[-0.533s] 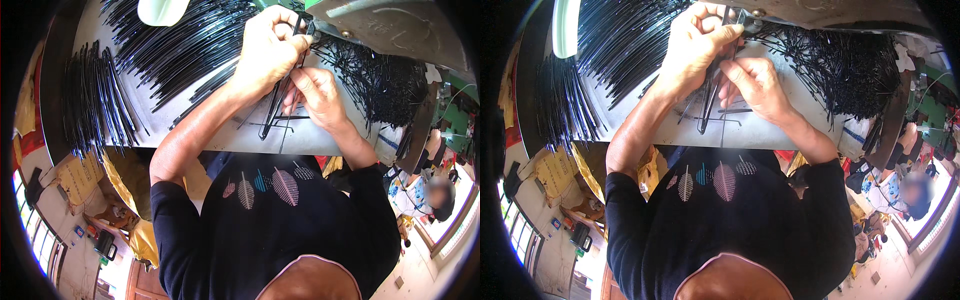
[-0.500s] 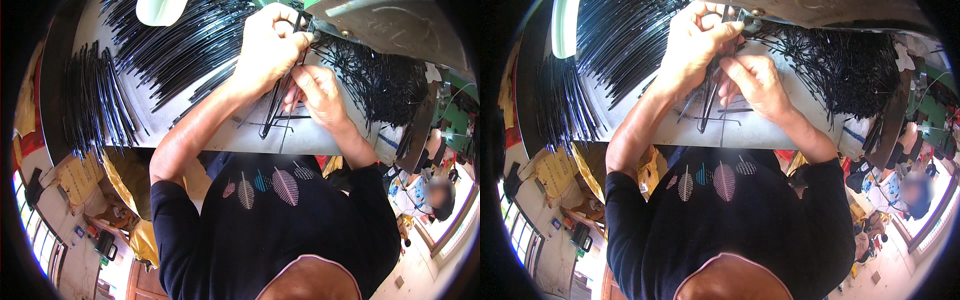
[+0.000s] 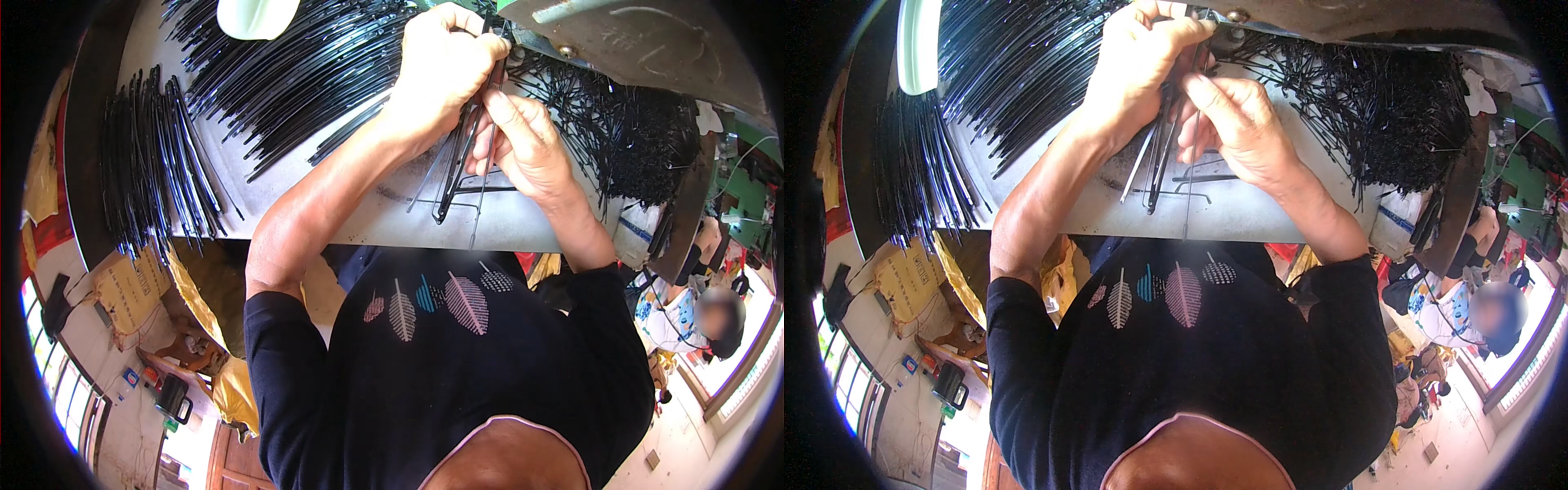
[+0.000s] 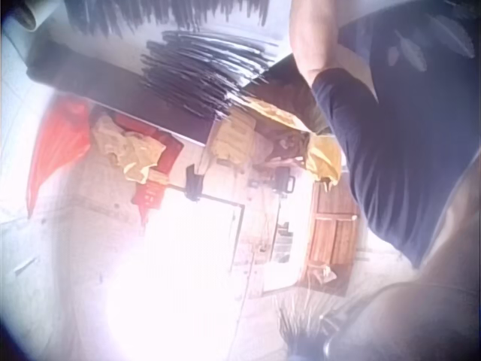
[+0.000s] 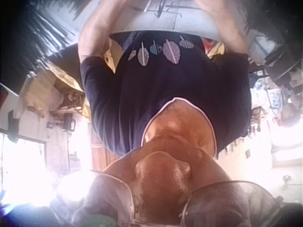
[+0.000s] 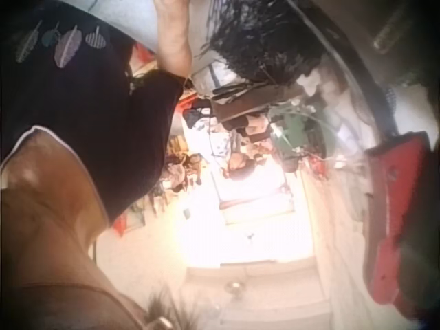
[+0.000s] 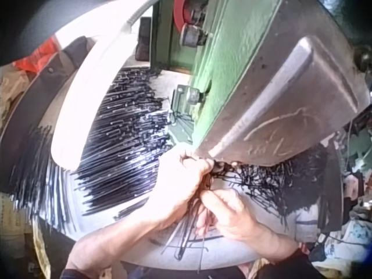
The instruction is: The person assembles umbrella ribs by picking up metal rods and connectors by hand, aligning them, and fastening them using a machine.
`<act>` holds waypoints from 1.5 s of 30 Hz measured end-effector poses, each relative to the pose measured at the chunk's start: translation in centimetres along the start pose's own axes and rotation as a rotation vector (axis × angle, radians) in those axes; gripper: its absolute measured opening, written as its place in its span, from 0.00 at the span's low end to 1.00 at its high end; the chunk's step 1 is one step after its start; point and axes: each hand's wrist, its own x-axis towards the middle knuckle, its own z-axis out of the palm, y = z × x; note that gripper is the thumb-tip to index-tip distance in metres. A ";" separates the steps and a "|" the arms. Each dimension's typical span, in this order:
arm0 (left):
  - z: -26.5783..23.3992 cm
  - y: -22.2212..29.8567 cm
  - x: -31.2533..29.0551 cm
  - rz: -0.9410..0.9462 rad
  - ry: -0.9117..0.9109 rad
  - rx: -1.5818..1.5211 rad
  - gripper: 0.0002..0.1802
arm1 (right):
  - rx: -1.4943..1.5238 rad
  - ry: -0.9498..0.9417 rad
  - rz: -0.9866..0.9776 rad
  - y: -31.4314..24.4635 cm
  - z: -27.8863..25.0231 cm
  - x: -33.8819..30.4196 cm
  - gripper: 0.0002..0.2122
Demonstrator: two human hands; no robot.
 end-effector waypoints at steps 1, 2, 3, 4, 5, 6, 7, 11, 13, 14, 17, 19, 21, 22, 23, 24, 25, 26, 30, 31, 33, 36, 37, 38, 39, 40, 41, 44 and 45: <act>0.1 0.3 0.0 -0.007 0.000 0.001 0.03 | 0.005 0.004 0.003 0.0 0.0 -0.1 0.15; 0.4 0.9 0.1 -0.063 0.004 0.061 0.03 | 0.014 0.011 0.025 -0.2 0.1 -0.1 0.16; 0.4 1.1 0.2 -0.120 0.007 0.120 0.02 | 0.022 0.017 0.046 -0.4 0.1 0.0 0.16; 0.0 0.9 0.4 -0.082 -0.050 0.061 0.04 | 0.027 -0.014 0.046 -0.5 0.1 0.2 0.17; 0.2 0.6 0.7 0.009 -0.055 0.020 0.04 | -0.074 -0.073 0.044 -1.0 -0.6 0.1 0.18; -0.1 0.4 0.6 -0.027 -0.076 0.072 0.04 | -0.295 0.013 -0.027 -1.5 -0.8 -0.4 0.17; -0.2 1.1 0.7 -0.061 -0.100 0.127 0.04 | -0.516 0.099 -0.100 -2.0 -1.2 -0.7 0.17; -0.1 2.3 0.6 -0.126 -0.150 0.325 0.05 | -1.157 0.069 -0.392 -1.7 -3.8 -3.4 0.07; 0.1 2.5 0.4 -0.124 -0.146 0.236 0.06 | -1.252 0.084 -0.446 -0.8 -2.9 -4.3 0.06; 0.3 2.3 0.4 -0.080 -0.142 0.248 0.06 | -1.345 0.098 -0.503 -0.3 -2.4 -4.5 0.06; -0.6 1.8 0.4 0.014 -0.180 0.224 0.05 | -1.651 0.050 -0.738 0.7 -1.9 -3.9 0.04; -1.4 2.3 -0.5 -0.058 -0.207 0.005 0.05 | -1.662 0.043 -0.782 1.0 -1.7 -3.5 0.05; -4.8 3.4 -0.9 0.224 -0.195 0.565 0.09 | -1.651 0.172 -0.710 1.2 -2.1 -3.1 0.06; -7.1 4.6 -1.7 0.173 -0.178 0.455 0.09 | -1.609 0.187 -0.748 1.4 -2.4 -2.9 0.06; -8.9 6.2 -3.0 0.233 -0.062 0.590 0.10 | -1.599 0.188 -0.751 1.3 -2.5 -2.8 0.06; -11.0 7.7 -3.6 0.253 -0.011 0.616 0.14 | -1.579 0.248 -0.705 1.2 -2.5 -2.9 0.06; -12.2 8.6 -4.2 0.270 0.139 0.779 0.15 | -1.560 0.310 -0.656 1.2 -2.4 -3.0 0.06; -14.7 9.9 -4.4 0.266 0.261 1.263 0.15 | -1.531 0.309 -0.688 1.0 -2.3 -2.9 0.08; -15.0 9.3 -4.8 0.720 0.439 1.799 0.14 | -1.484 0.312 -0.632 0.3 -1.2 -2.4 0.11; -13.7 8.3 -4.7 0.675 0.351 1.577 0.13 | -1.490 0.315 -0.631 -0.1 -1.2 -2.7 0.11; -11.4 6.3 -4.8 0.750 0.174 1.456 0.07 | -1.592 0.167 -0.560 -0.8 -0.9 -3.2 0.10; -8.7 3.3 -4.4 0.700 0.122 1.311 0.07 | -1.563 0.136 -0.560 -0.5 -1.3 -3.7 0.08; -7.8 2.6 -4.4 0.676 0.046 1.284 0.07 | -1.558 0.106 -0.556 -0.4 -1.5 -3.7 0.07; -6.8 1.9 -3.9 0.741 0.019 1.415 0.07 | -1.565 0.109 -0.549 -0.3 -1.7 -3.7 0.07; -6.0 1.2 -3.2 0.806 -0.009 1.548 0.07 | -1.564 0.127 -0.550 -0.1 -1.7 -3.6 0.07; -5.3 0.5 -2.5 0.823 -0.010 1.622 0.08 | -1.560 0.145 -0.553 -0.1 -1.8 -3.6 0.07; -5.1 -0.2 -1.9 0.834 0.003 1.705 0.09 | -1.557 0.134 -0.557 -0.1 -1.6 -3.4 0.07; -5.1 -1.8 -1.1 0.844 0.044 1.728 0.08 | -1.613 0.143 -0.559 -0.4 -1.6 -3.0 0.07; -5.0 -1.9 -1.1 0.843 0.047 1.673 0.06 | -1.574 0.165 -0.575 -0.4 -1.7 -2.8 0.07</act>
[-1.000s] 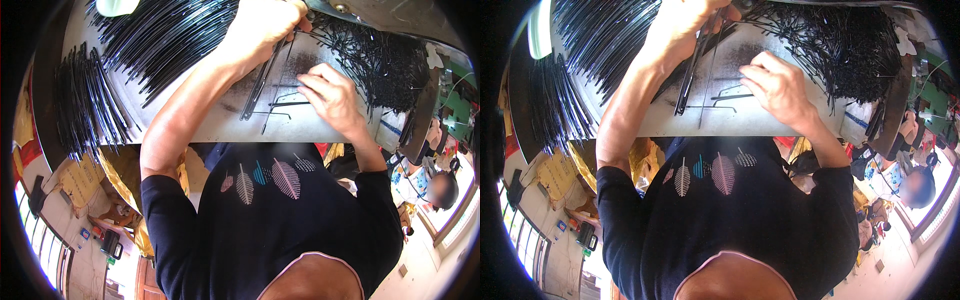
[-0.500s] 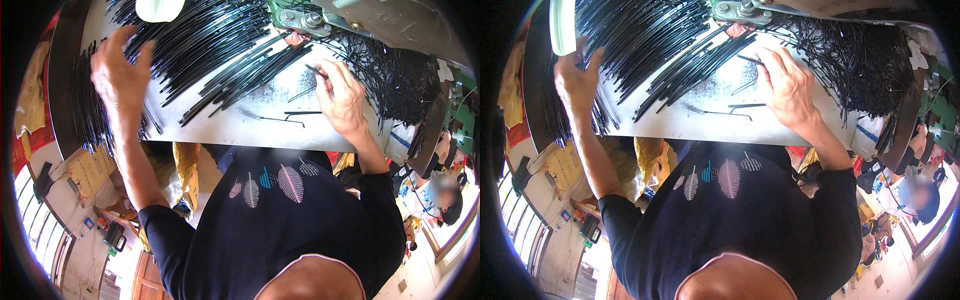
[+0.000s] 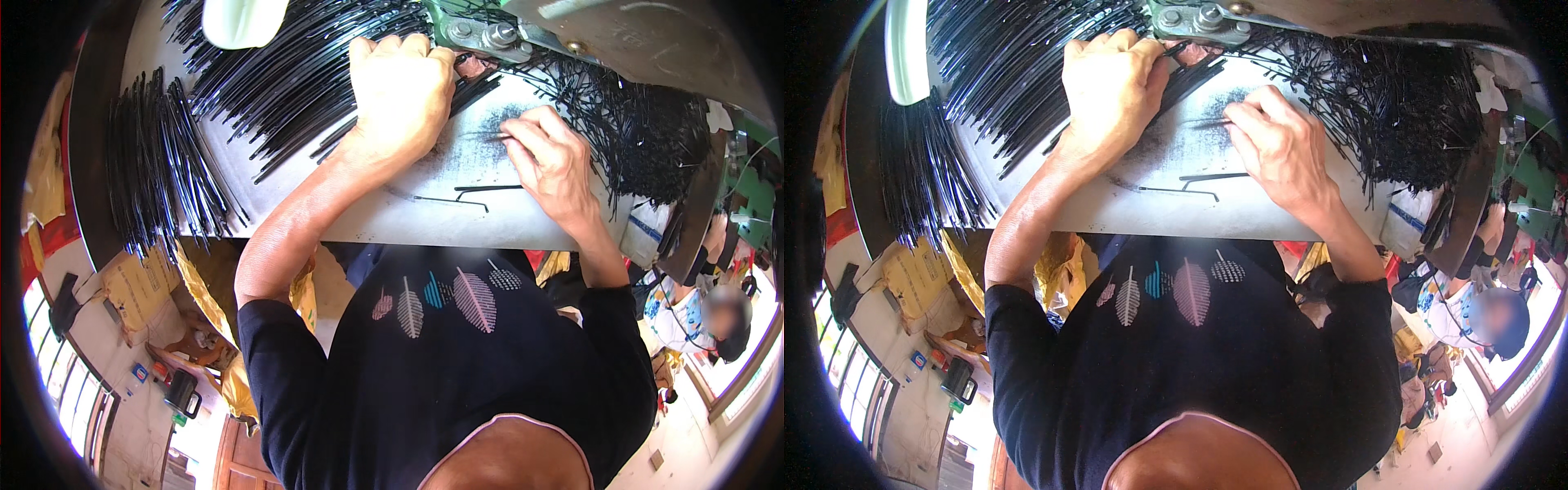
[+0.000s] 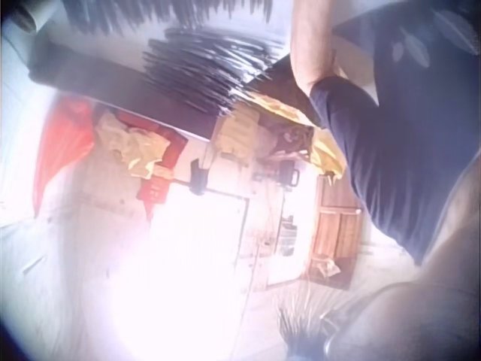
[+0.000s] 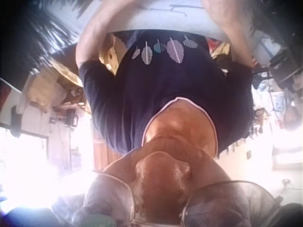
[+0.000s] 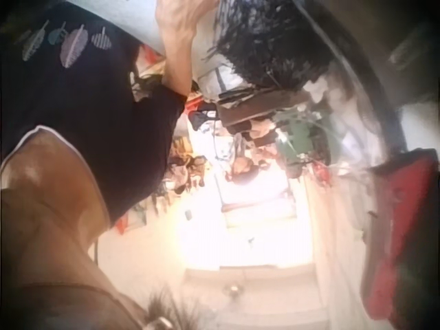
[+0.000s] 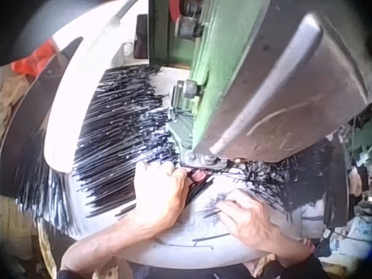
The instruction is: The person assembles umbrella ribs by picking up metal rods and connectors by hand, aligning them, and fastening them using a machine.
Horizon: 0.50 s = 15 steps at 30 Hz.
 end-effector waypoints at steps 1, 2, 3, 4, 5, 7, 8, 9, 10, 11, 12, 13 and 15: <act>-0.1 0.0 -0.1 0.008 -0.028 -0.006 0.06 | 0.032 0.031 0.011 -0.1 0.1 0.1 0.07; -0.4 0.1 -0.2 0.011 -0.031 -0.004 0.06 | 0.035 0.034 0.014 -0.2 0.2 0.2 0.07; -0.7 0.3 -0.5 0.033 -0.030 -0.011 0.07 | 0.075 0.069 0.047 -0.4 0.2 0.3 0.06; -0.9 0.3 -0.6 0.058 -0.028 -0.020 0.09 | 0.113 0.107 0.081 -0.4 0.3 0.5 0.06; -1.2 0.4 -0.6 0.062 -0.030 -0.019 0.09 | 0.114 0.110 0.084 -0.4 0.3 0.7 0.06; -1.8 0.6 -0.5 0.113 0.048 -0.037 0.11 | 0.235 0.100 0.148 -0.4 0.3 0.9 0.05; -1.8 0.6 -0.4 0.116 0.048 -0.037 0.11 | 0.234 0.103 0.150 -0.4 0.7 0.9 0.05; -1.6 0.6 -0.3 0.105 0.039 -0.153 0.11 | 0.320 0.133 0.201 -0.4 1.2 0.9 0.04; -1.6 0.7 -0.1 0.094 0.031 -0.267 0.11 | 0.407 0.163 0.250 -0.4 1.5 0.9 0.04; -1.7 0.9 0.0 0.097 0.032 -0.266 0.11 | 0.406 0.166 0.249 -0.6 1.8 1.0 0.04; -1.7 1.2 0.1 -0.036 -0.003 -0.472 0.07 | 0.521 0.161 0.300 -0.7 2.0 1.1 0.05; -1.7 1.3 0.2 -0.171 -0.040 -0.677 0.04 | 0.636 0.153 0.351 -0.8 2.2 1.2 0.06; -1.2 1.2 0.3 -0.140 0.023 -0.639 0.06 | 0.689 0.143 0.375 -0.7 2.3 1.7 0.07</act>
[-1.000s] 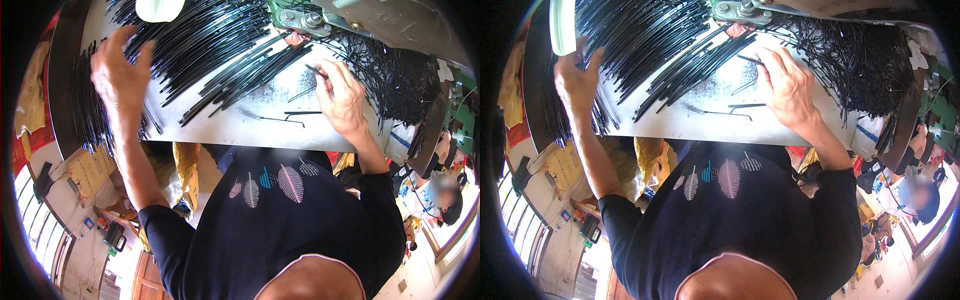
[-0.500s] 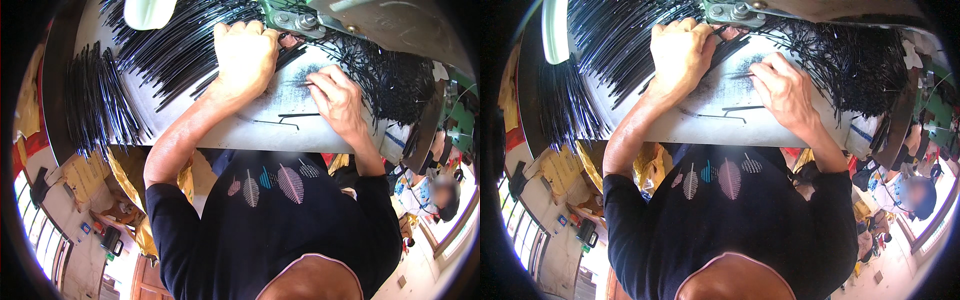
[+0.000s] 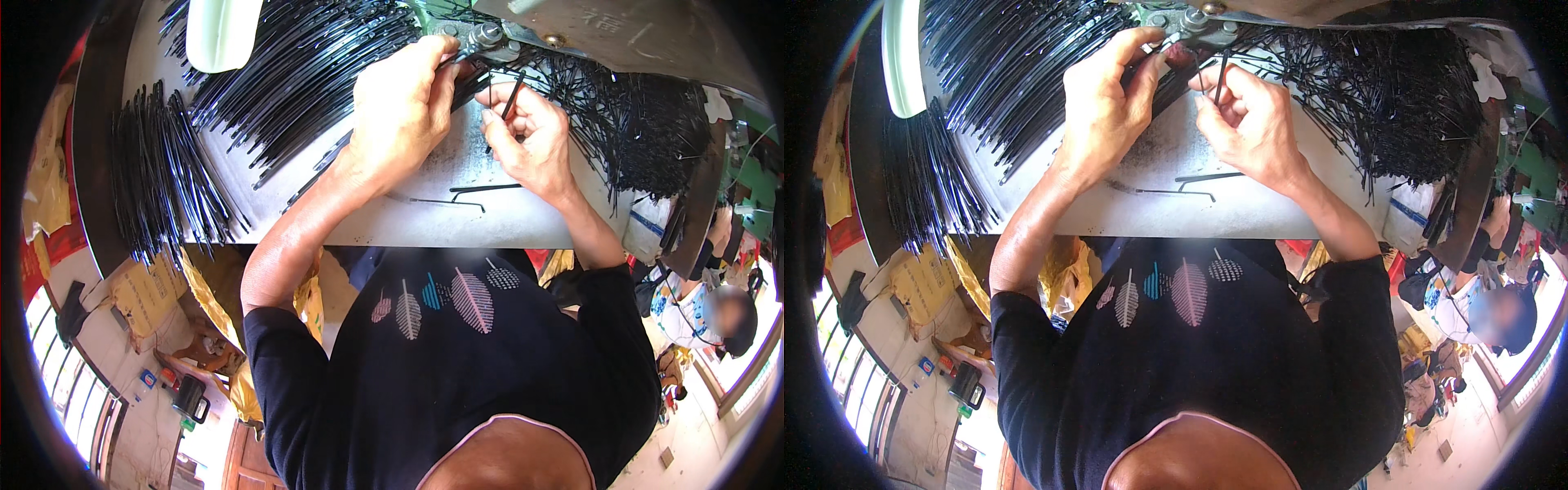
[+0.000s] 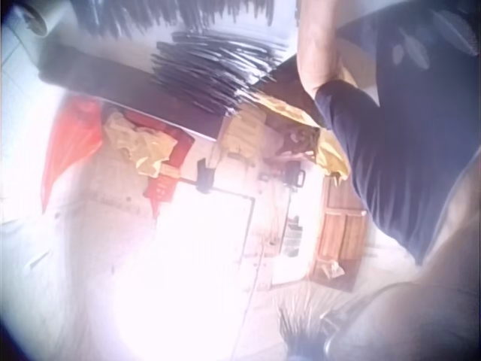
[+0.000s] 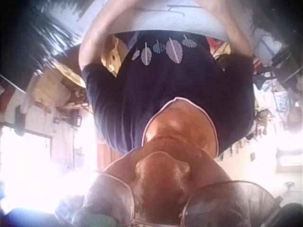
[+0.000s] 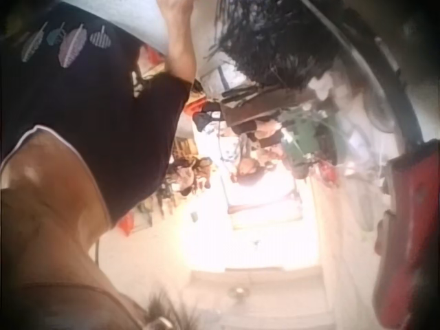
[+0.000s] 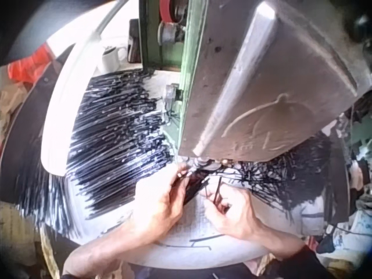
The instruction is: The person assembles umbrella ribs by picking up metal rods and connectors by hand, aligning them, and fastening them using a machine.
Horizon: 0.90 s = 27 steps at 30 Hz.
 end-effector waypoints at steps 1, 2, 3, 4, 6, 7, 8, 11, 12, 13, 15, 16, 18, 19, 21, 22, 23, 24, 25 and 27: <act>0.1 -0.2 0.1 0.047 0.052 0.037 0.08 | 0.051 -0.013 0.031 0.0 0.0 0.2 0.07; 0.2 -0.3 0.1 0.048 0.053 0.036 0.08 | 0.067 -0.014 0.040 -0.1 -0.1 0.4 0.08; 0.2 -0.4 0.1 0.047 0.052 0.055 0.09 | 0.066 -0.013 0.039 -0.1 -0.2 0.6 0.08; 0.2 -0.5 0.1 0.045 0.051 0.074 0.10 | 0.089 -0.029 0.055 -0.1 -0.2 0.7 0.08; 0.3 -0.6 0.0 0.041 0.051 0.093 0.11 | 0.138 -0.044 0.119 -0.6 -0.1 1.0 0.07; 0.3 -0.6 0.0 0.044 0.046 0.087 0.11 | 0.137 -0.042 0.120 -0.6 -0.1 1.1 0.07; 0.3 -0.5 0.0 0.046 0.041 0.082 0.11 | 0.150 -0.042 0.115 -0.7 0.0 1.1 0.07; 0.3 -0.3 -0.1 0.026 0.010 0.038 0.11 | 0.175 -0.047 0.121 -0.8 0.1 1.3 0.07; 0.4 -0.4 -0.1 0.024 0.010 0.038 0.11 | 0.189 -0.051 0.131 -0.8 0.1 1.3 0.07; 0.4 -0.5 -0.2 0.037 0.020 0.038 0.11 | 0.188 -0.051 0.132 -0.8 0.1 1.3 0.07; 0.4 -0.6 -0.2 0.050 0.030 0.038 0.11 | 0.229 -0.058 0.156 -0.8 0.0 1.3 0.07; 0.3 -0.4 -0.2 0.029 0.024 0.043 0.11 | 0.229 -0.059 0.156 -0.8 0.0 1.3 0.07; 0.3 -0.5 -0.1 0.008 0.017 0.048 0.11 | 0.226 -0.076 0.154 -0.7 -0.1 1.3 0.07; 0.4 -0.6 -0.2 0.031 0.037 0.043 0.11 | 0.226 -0.079 0.155 -0.7 -0.1 1.3 0.07; 0.4 -0.8 -0.2 0.052 0.057 0.039 0.11 | 0.245 -0.090 0.176 -0.9 -0.1 1.3 0.07; 0.4 -0.8 -0.2 0.074 0.053 0.073 0.12 | 0.245 -0.091 0.177 -0.9 -0.1 1.3 0.07; 0.4 -0.9 -0.2 0.097 0.049 0.106 0.12 | 0.264 -0.097 0.178 -1.0 -0.1 1.4 0.07; 0.3 -0.6 -0.2 0.096 0.050 0.106 0.12 | 0.283 -0.103 0.180 -1.0 -0.2 1.4 0.07; 0.2 -0.2 -0.2 0.114 0.024 0.159 0.13 | 0.282 -0.104 0.180 -1.0 -0.3 1.4 0.07; 0.1 0.1 0.2 0.132 -0.001 0.212 0.13 | 0.334 -0.108 0.173 -1.1 -0.6 1.5 0.07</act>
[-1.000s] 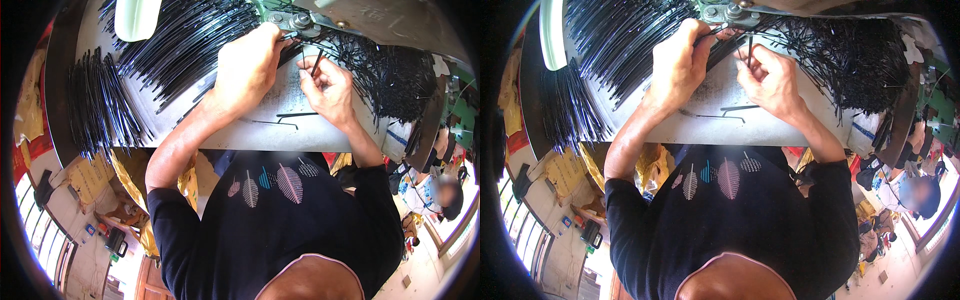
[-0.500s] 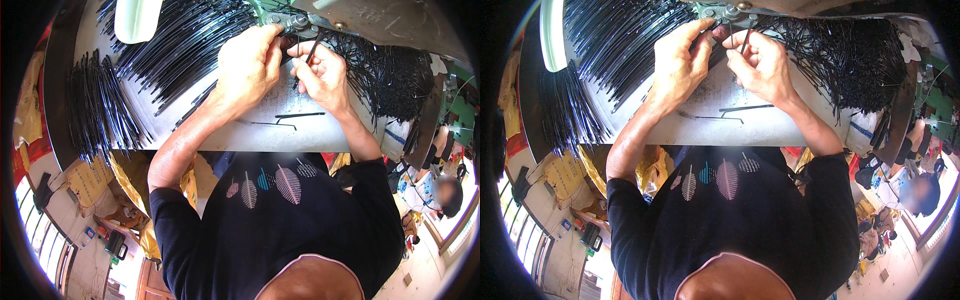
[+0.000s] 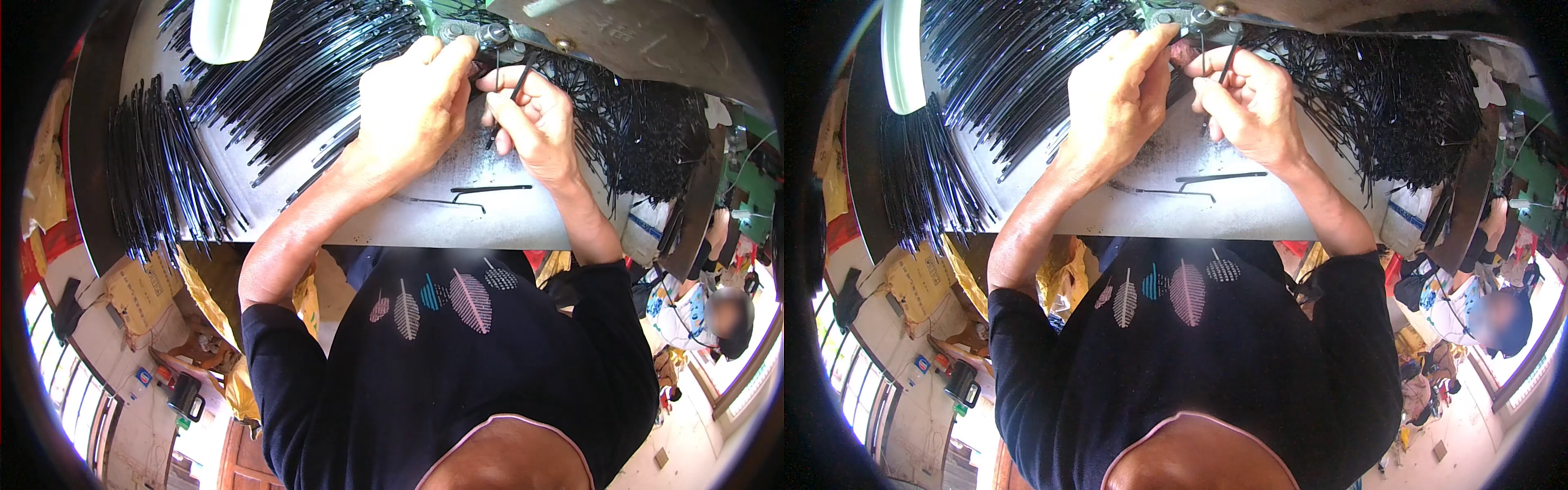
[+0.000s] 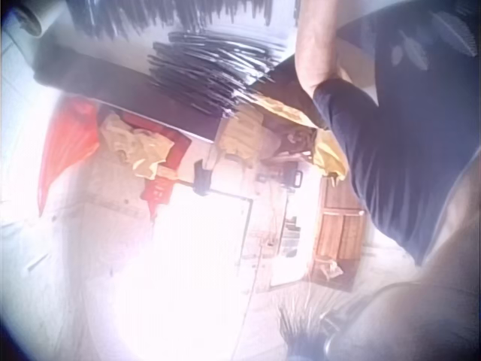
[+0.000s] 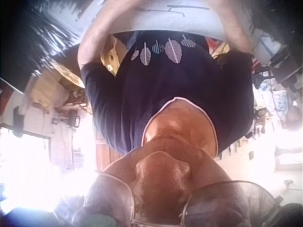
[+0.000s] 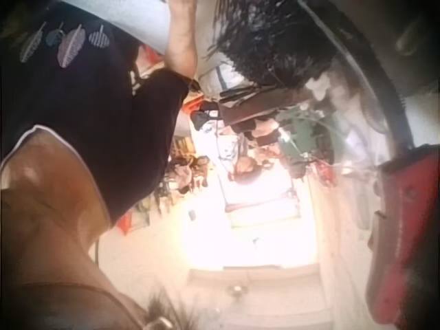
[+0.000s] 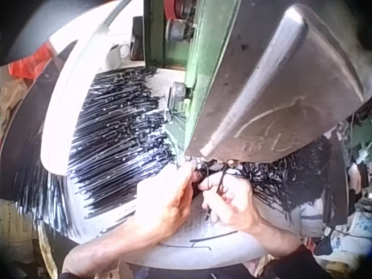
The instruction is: The person assembles umbrella ribs by picking up metal rods and connectors by hand, aligning them, and fastening them using a machine.
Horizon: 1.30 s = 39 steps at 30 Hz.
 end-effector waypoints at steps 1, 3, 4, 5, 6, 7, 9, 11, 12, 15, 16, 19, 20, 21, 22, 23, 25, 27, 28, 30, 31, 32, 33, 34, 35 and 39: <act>0.1 0.1 0.2 0.015 0.023 -0.016 0.15 | -0.007 -0.001 -0.003 -0.1 -0.2 0.1 0.08; 0.3 0.2 0.8 0.047 0.067 -0.013 0.16 | -0.004 0.004 -0.008 -0.4 -0.5 0.2 0.08; 0.4 0.1 1.0 0.047 0.069 -0.011 0.16 | 0.000 0.009 -0.014 -0.5 -0.6 0.3 0.08; 0.6 -0.1 1.1 0.058 0.081 -0.011 0.15 | -0.004 0.020 -0.018 -0.3 -0.7 0.5 0.08; 0.6 -0.2 1.1 0.069 0.093 -0.011 0.14 | -0.004 0.018 -0.020 -0.2 -0.7 0.6 0.08; 0.8 -0.2 1.1 0.070 0.093 -0.012 0.14 | -0.010 0.016 -0.028 -0.1 -0.7 0.7 0.08; 0.9 -0.2 1.1 0.046 0.106 -0.012 0.14 | -0.017 0.015 -0.037 0.2 -0.6 0.8 0.08; 0.6 0.0 1.3 0.040 0.090 -0.002 0.14 | 0.002 0.021 -0.070 0.5 -0.4 0.9 0.08; 0.5 0.1 1.3 0.032 0.074 0.007 0.15 | 0.003 0.020 -0.072 0.6 -0.4 0.9 0.08; 0.7 -0.1 1.3 0.048 0.076 -0.013 0.15 | 0.005 0.040 -0.115 0.9 -0.3 0.9 0.08; 0.7 -0.1 1.3 0.047 0.078 -0.010 0.15 | 0.016 0.041 -0.110 0.9 -0.3 0.9 0.07; 0.6 0.0 1.3 0.042 0.087 -0.034 0.15 | 0.029 0.045 -0.106 1.2 -0.3 0.9 0.07; 0.6 0.0 1.3 0.042 0.085 -0.043 0.15 | 0.031 0.051 -0.106 1.2 -0.3 0.9 0.07; 0.6 0.0 1.3 0.041 0.083 -0.053 0.15 | 0.031 0.050 -0.107 1.3 -0.3 0.9 0.07; 0.6 0.0 1.3 0.040 0.085 -0.051 0.15 | 0.045 0.046 -0.108 1.3 -0.2 1.0 0.07; 0.6 0.0 1.2 0.042 0.087 -0.051 0.15 | 0.059 0.043 -0.109 1.3 -0.2 1.0 0.07; 0.7 -0.1 1.2 0.043 0.091 -0.050 0.16 | 0.056 0.042 -0.113 1.4 -0.2 1.0 0.07; 0.8 -0.1 1.2 0.060 0.100 -0.049 0.16 | 0.051 0.042 -0.116 1.3 -0.2 0.9 0.07; 0.8 0.0 1.2 0.059 0.101 -0.049 0.16 | 0.054 0.048 -0.112 1.3 -0.1 0.9 0.07; 0.7 0.0 1.2 0.043 0.085 -0.055 0.16 | 0.056 0.053 -0.109 1.3 -0.1 0.9 0.07; 0.7 0.0 1.3 0.044 0.085 -0.055 0.16 | 0.063 0.057 -0.116 1.4 0.0 1.0 0.07; 0.8 0.0 1.3 0.050 0.090 -0.052 0.16 | 0.070 0.061 -0.123 1.4 0.0 1.0 0.07; 0.8 0.0 1.4 0.057 0.094 -0.050 0.16 | 0.069 0.062 -0.124 1.4 0.0 1.2 0.07; 0.8 0.0 1.4 0.057 0.093 -0.050 0.16 | 0.061 0.060 -0.122 1.5 0.0 1.3 0.07; 0.8 0.1 1.3 0.049 0.089 -0.056 0.16 | 0.052 0.059 -0.121 1.5 0.0 1.3 0.07; 0.9 -0.4 1.1 0.046 0.084 -0.083 0.15 | 0.041 0.043 -0.131 1.4 0.1 1.3 0.07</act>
